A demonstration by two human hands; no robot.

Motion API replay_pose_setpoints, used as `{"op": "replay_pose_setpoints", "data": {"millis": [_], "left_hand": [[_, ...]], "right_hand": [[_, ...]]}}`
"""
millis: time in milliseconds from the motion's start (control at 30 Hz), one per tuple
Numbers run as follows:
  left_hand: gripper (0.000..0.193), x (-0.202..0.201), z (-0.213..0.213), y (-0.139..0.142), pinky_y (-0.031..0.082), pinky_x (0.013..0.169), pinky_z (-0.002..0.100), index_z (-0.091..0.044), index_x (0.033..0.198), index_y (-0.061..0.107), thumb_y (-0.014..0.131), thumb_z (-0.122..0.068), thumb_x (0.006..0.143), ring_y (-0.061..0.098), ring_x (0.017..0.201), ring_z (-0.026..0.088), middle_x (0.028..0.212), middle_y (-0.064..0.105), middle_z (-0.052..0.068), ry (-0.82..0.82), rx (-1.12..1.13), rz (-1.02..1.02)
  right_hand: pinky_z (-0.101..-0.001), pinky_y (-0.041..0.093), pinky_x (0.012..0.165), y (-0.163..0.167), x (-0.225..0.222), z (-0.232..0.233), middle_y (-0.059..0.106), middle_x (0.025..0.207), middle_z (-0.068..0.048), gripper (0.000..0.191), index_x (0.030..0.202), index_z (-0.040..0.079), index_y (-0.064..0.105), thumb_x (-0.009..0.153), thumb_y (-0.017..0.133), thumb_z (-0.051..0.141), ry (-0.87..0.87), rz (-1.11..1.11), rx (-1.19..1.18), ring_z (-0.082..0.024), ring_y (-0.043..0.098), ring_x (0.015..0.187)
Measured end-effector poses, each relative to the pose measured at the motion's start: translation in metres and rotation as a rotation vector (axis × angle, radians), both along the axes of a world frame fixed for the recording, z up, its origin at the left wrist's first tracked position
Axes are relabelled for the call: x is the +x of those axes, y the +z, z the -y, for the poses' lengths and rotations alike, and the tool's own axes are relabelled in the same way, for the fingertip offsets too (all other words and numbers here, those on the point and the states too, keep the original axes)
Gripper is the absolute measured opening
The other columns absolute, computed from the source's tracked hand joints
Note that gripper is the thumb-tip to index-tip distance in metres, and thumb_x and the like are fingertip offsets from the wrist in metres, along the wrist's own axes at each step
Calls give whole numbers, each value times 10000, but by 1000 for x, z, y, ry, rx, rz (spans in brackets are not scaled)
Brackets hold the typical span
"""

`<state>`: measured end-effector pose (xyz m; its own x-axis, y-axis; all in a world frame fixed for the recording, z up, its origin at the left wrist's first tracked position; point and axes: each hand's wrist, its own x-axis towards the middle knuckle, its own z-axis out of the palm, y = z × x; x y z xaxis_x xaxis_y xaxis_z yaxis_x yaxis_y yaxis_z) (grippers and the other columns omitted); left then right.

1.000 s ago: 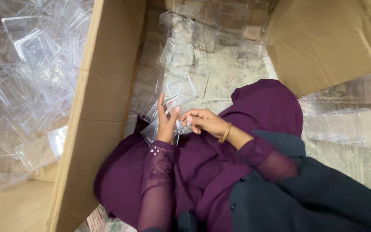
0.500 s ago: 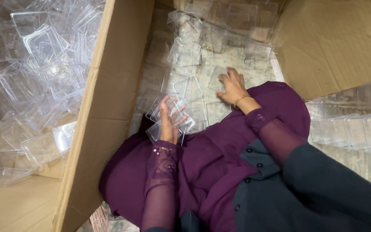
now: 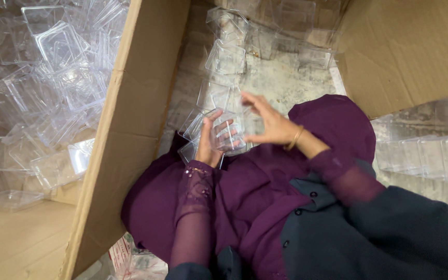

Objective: The person sits on the floor among cardboard boxes filled with clear plastic containers. They pick up boxes and lids one at a time, fit lids onto the boxes, and place the closed containers onto stacks beside them.

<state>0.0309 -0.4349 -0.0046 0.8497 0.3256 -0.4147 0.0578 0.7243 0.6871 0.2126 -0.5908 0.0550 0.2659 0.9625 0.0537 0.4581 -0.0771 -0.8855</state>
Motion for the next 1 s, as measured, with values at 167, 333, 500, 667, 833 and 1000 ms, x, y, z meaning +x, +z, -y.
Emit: {"op": "replay_pose_setpoints", "data": {"millis": [167,333,500,667,833,1000], "left_hand": [[835,-3,11,6,583,900,509,-147,1563,328,406,-704,946,598,1205,332,1483,468,216,-73,23,42],[810,-1,16,-1,602,854,493,-144,1550,338,407,-692,958,624,1174,324,1438,494,213,-85,37,46],[795,-3,17,-15,606,807,474,-146,1530,359,434,-687,953,630,1130,318,1384,517,190,-66,25,55],[781,-2,17,-26,611,793,474,-138,1523,387,445,-687,971,646,1081,312,1369,521,194,-90,26,81],[778,-3,18,-23,609,789,472,-153,1509,368,422,-698,957,653,1082,300,1358,536,170,-144,17,56],[837,9,32,-25,597,834,495,-146,1510,345,386,-731,913,645,1115,320,1351,523,155,-258,15,67]], "right_hand": [[-435,418,1202,28,-34,8,423,1507,-162,1121,1627,100,250,723,898,241,61,26,68,-314,455,1444],[-425,419,1190,28,-37,12,431,1493,-168,1105,1609,97,279,719,912,264,53,108,74,-327,465,1426],[-415,423,1169,23,-39,14,443,1481,-168,1110,1591,103,303,698,931,302,57,183,69,-337,484,1403],[-413,434,1166,19,-42,16,472,1462,-155,1118,1600,112,304,707,939,333,43,180,52,-320,504,1384],[-414,438,1154,18,-48,19,473,1466,-154,1116,1596,123,319,692,933,351,4,124,12,-316,514,1366],[-427,425,1163,37,-45,41,447,1473,-173,1133,1621,119,286,698,911,321,-25,131,3,-342,494,1375]]}}
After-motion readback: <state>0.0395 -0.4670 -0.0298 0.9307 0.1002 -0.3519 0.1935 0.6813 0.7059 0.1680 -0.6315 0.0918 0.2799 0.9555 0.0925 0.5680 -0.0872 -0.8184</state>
